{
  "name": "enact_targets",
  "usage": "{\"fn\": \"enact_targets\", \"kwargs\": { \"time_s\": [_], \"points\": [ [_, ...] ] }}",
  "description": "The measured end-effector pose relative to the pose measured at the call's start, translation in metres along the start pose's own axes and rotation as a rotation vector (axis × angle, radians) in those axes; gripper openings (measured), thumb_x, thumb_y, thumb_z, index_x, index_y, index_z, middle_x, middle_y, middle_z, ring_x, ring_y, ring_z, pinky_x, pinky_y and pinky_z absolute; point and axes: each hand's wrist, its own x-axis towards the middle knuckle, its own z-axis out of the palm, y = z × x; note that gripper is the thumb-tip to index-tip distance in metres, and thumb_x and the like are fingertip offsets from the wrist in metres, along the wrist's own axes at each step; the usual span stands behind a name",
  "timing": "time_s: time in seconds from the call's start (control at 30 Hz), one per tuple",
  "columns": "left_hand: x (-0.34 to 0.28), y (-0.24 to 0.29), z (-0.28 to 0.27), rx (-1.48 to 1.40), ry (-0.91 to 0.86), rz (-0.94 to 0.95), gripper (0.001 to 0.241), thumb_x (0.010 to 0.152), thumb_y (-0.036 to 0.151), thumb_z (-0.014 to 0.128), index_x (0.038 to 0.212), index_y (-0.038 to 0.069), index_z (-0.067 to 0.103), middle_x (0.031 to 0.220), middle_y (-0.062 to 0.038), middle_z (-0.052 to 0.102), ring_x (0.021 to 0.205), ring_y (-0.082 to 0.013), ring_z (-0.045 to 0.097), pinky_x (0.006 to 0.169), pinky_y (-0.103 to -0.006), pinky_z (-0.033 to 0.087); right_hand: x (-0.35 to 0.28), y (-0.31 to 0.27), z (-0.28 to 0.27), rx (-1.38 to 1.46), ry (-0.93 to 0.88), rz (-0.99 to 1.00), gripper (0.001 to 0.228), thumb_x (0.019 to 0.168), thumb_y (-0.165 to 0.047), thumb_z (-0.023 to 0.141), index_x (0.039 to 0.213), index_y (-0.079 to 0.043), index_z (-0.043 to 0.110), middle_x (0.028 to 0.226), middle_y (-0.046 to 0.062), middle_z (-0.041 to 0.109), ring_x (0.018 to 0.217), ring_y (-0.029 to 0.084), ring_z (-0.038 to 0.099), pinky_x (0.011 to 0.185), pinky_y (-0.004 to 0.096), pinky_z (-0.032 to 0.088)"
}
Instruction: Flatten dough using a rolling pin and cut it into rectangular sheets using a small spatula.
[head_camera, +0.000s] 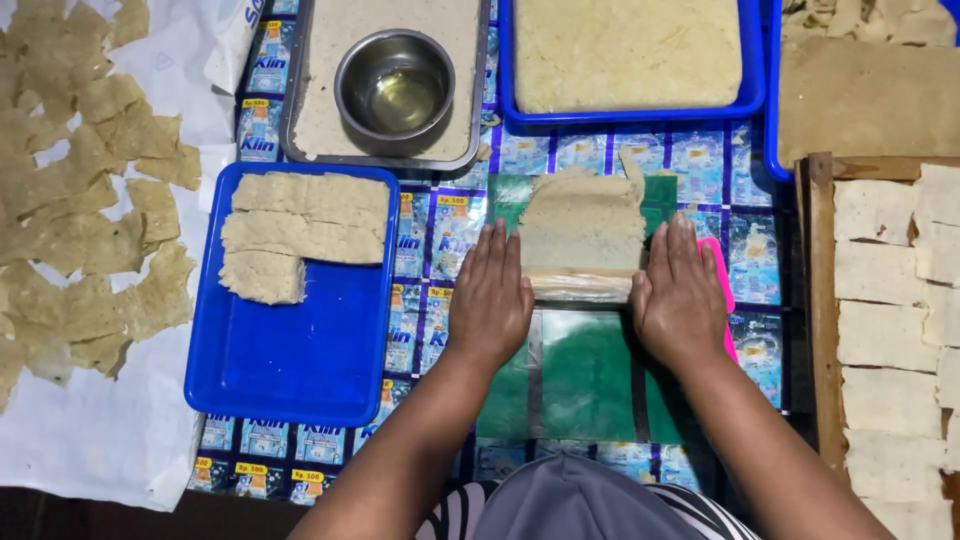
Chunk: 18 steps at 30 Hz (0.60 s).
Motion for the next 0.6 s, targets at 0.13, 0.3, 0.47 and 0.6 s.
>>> {"fn": "enact_targets", "kwargs": {
  "time_s": [0.13, 0.3, 0.47, 0.6],
  "points": [
    [0.003, -0.002, 0.005, -0.006, -0.001, -0.014, 0.059, 0.103, 0.026, 0.033, 0.156, -0.001, 0.035, 0.166, -0.027, 0.029, 0.156, -0.04, 0.024, 0.125, -0.0497, 0.018, 0.002, -0.002, 0.0, -0.026, 0.031, -0.014, 0.065, 0.104, -0.029, 0.041, 0.159, 0.008, 0.039, 0.162, 0.033, 0.038, 0.151, 0.044, 0.036, 0.121, 0.057, 0.026],
    [0.056, -0.006, 0.0, 0.059, -0.004, -0.07, 0.06, 0.104, 0.027, 0.03, 0.158, 0.003, 0.037, 0.169, -0.021, 0.026, 0.158, -0.037, 0.02, 0.127, -0.0507, 0.013, 0.056, 0.013, 0.006, 0.036, -0.137, 0.105, 0.069, 0.103, -0.033, 0.032, 0.165, -0.002, 0.03, 0.169, 0.027, 0.028, 0.157, 0.039, 0.023, 0.122, 0.062, 0.01],
    [0.095, -0.013, -0.008, 0.032, 0.006, -0.08, 0.063, 0.101, 0.023, 0.033, 0.162, 0.006, 0.03, 0.172, -0.019, 0.02, 0.16, -0.0359, 0.017, 0.128, -0.0545, 0.009, 0.101, 0.011, -0.009, 0.104, -0.194, 0.187, 0.072, 0.102, -0.035, 0.034, 0.168, -0.009, 0.025, 0.174, 0.019, 0.011, 0.16, 0.034, 0.008, 0.122, 0.065, 0.003],
    [0.077, -0.008, -0.011, -0.006, -0.025, -0.078, 0.063, 0.101, 0.023, 0.032, 0.162, 0.007, 0.028, 0.172, -0.018, 0.02, 0.16, -0.0354, 0.017, 0.128, -0.0549, 0.009, 0.077, 0.011, -0.003, 0.059, -0.151, 0.144, 0.066, 0.106, -0.035, 0.034, 0.166, -0.009, 0.034, 0.173, 0.021, 0.017, 0.16, 0.036, 0.013, 0.122, 0.066, 0.006]
  ]
}}
